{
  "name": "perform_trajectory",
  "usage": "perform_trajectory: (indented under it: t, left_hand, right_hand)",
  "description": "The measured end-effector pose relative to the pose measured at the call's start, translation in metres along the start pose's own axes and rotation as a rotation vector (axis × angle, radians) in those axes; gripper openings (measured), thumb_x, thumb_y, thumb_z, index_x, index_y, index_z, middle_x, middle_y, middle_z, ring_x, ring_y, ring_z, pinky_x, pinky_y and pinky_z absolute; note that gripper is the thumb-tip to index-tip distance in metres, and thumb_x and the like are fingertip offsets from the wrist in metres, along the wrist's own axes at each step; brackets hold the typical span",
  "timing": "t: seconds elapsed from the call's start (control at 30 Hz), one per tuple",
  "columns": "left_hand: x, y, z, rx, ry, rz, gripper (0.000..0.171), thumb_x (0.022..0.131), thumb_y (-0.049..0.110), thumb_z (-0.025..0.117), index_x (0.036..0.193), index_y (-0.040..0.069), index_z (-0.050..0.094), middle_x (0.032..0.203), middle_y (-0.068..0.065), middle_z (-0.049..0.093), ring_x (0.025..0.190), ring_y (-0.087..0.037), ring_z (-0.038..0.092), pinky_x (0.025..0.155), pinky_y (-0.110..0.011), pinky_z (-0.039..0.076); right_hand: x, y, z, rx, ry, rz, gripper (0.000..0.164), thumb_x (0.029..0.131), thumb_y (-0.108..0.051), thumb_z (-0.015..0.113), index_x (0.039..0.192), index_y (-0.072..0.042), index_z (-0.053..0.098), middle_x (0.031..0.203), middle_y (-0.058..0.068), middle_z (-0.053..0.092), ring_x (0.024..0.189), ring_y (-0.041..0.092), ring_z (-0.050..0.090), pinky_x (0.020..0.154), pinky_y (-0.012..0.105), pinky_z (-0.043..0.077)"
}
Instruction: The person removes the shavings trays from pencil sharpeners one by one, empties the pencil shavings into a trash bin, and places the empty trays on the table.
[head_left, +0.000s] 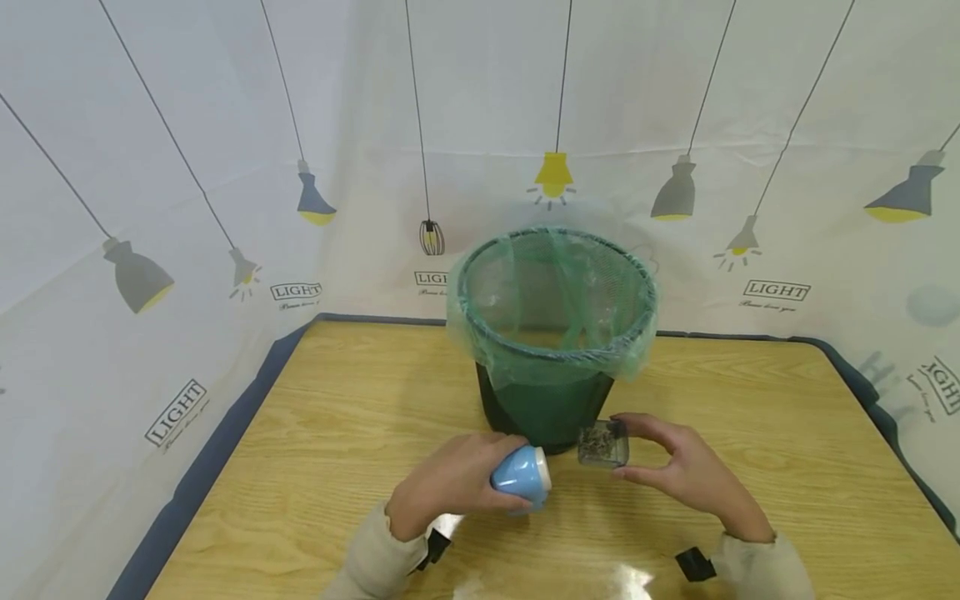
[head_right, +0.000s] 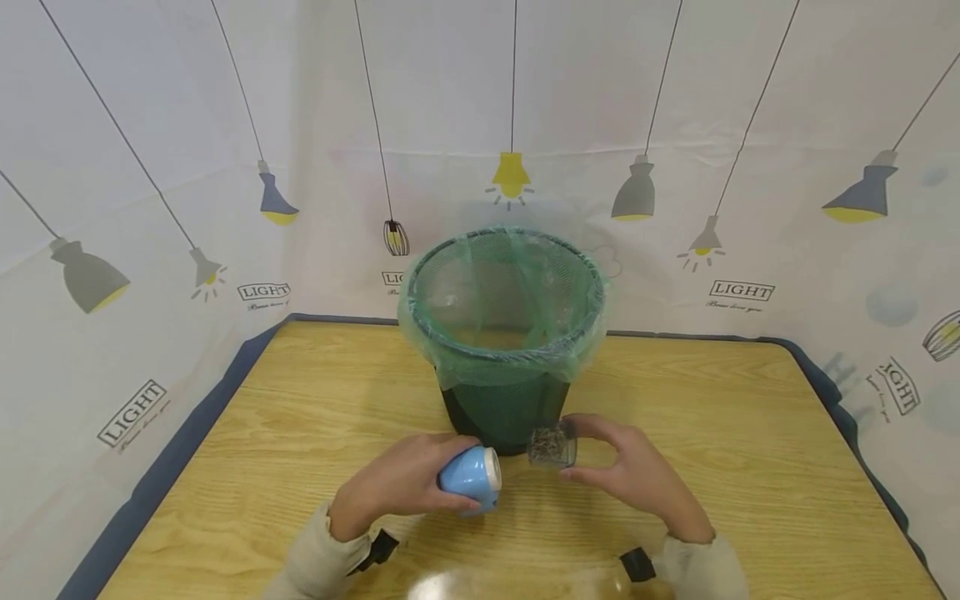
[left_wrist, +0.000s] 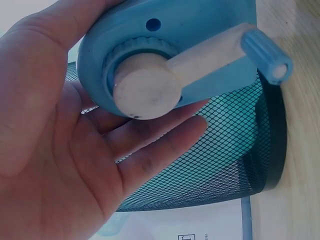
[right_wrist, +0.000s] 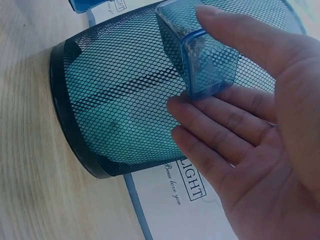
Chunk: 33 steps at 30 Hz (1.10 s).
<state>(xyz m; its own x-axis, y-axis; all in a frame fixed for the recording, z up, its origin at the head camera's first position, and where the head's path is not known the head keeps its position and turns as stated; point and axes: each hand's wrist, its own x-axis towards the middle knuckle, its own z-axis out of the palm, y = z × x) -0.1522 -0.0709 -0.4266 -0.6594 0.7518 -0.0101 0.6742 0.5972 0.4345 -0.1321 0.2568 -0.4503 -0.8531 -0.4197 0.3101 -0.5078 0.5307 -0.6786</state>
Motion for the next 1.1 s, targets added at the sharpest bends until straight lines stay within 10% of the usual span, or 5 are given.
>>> perform_trajectory:
  t: [1.1]
  left_hand:
    - [0.006,0.001,0.015,0.088,-0.004,0.028,0.065,0.08,0.054,0.078,0.13,0.016,0.06,0.106,0.006,0.067,0.082,-0.001,0.059,0.069,-0.016,0.049]
  right_hand:
    - [-0.004,0.004,-0.014,-0.033,0.026,0.053,0.059,0.083,-0.019,0.081,0.137,-0.015,0.057,0.13,0.003,0.065,0.114,0.01,0.062,0.093,0.025,0.052]
